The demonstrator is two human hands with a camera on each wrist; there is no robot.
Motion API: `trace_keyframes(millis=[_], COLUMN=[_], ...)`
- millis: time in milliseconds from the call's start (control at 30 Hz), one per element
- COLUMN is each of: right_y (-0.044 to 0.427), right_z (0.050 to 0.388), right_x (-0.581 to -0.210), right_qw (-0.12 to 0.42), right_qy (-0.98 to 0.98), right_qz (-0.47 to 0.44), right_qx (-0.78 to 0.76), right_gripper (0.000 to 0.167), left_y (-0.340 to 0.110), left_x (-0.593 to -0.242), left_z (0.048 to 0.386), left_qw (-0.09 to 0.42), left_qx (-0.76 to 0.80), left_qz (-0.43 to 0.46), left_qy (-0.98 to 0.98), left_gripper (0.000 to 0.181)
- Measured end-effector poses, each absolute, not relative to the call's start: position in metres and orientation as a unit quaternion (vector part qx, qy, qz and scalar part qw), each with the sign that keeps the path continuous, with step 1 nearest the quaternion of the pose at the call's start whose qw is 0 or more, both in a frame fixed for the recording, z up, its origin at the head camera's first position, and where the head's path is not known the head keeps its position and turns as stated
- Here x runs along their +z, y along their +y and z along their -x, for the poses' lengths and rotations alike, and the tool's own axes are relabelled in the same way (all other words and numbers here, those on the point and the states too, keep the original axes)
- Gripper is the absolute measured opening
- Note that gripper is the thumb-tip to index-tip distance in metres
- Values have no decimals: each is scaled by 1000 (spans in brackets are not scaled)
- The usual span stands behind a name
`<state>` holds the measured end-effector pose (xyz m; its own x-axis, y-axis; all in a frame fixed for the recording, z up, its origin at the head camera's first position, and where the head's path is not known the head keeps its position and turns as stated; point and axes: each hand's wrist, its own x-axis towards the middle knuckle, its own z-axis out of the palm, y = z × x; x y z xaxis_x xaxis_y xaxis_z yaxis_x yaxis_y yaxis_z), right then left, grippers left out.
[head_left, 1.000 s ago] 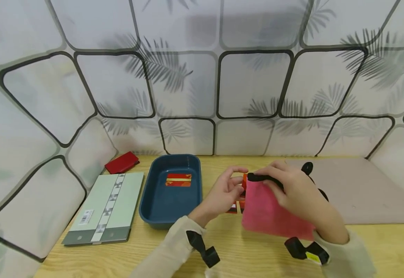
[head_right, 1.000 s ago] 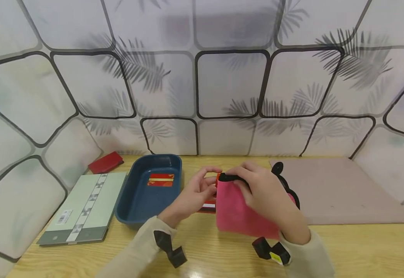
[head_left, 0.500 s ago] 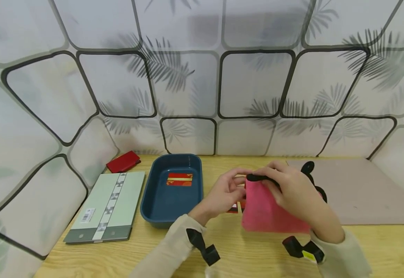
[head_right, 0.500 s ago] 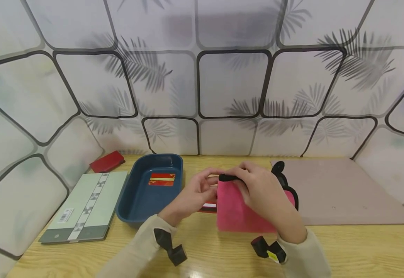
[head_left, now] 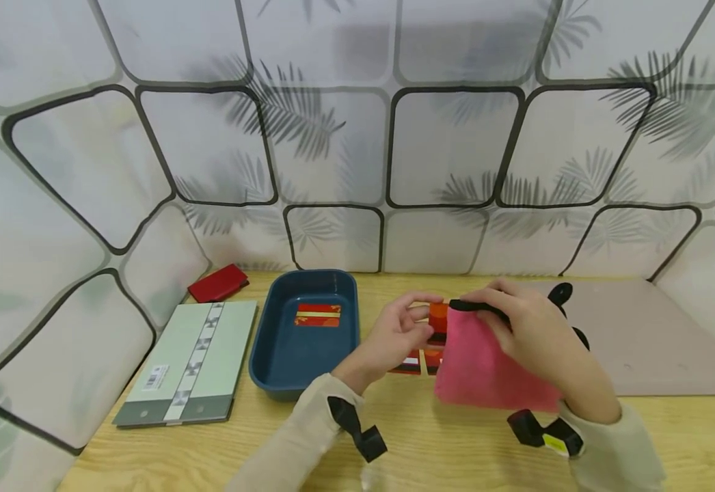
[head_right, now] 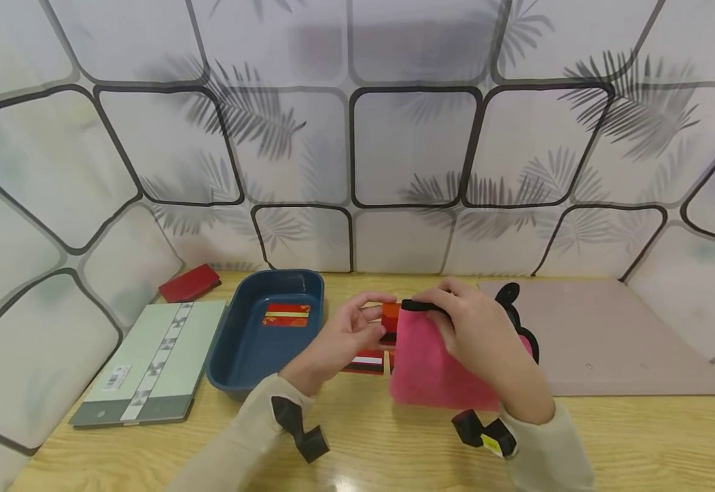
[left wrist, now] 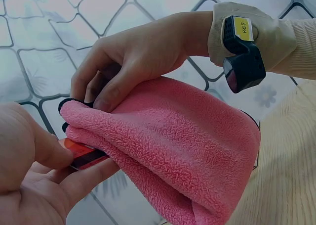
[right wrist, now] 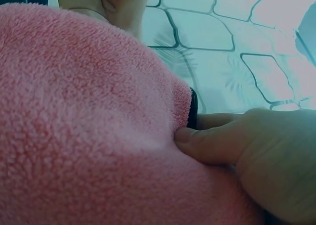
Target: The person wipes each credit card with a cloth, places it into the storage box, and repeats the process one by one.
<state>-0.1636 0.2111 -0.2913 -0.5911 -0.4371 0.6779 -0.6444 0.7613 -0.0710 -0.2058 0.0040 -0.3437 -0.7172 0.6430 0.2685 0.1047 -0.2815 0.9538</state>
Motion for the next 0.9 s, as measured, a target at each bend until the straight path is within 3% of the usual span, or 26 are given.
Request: trace_keyframes(millis=[900], right_y=[238], right_z=[162], right_x=[-282], right_qw=[331], right_qy=[-902], right_qz=[-233], right_qx=[152], right_gripper=[32], left_y=[0], left_x=[-339], left_z=[210], left_qw=[117], left_qx=[743], left_qz=[-238], left_qy=[615], left_gripper=[45])
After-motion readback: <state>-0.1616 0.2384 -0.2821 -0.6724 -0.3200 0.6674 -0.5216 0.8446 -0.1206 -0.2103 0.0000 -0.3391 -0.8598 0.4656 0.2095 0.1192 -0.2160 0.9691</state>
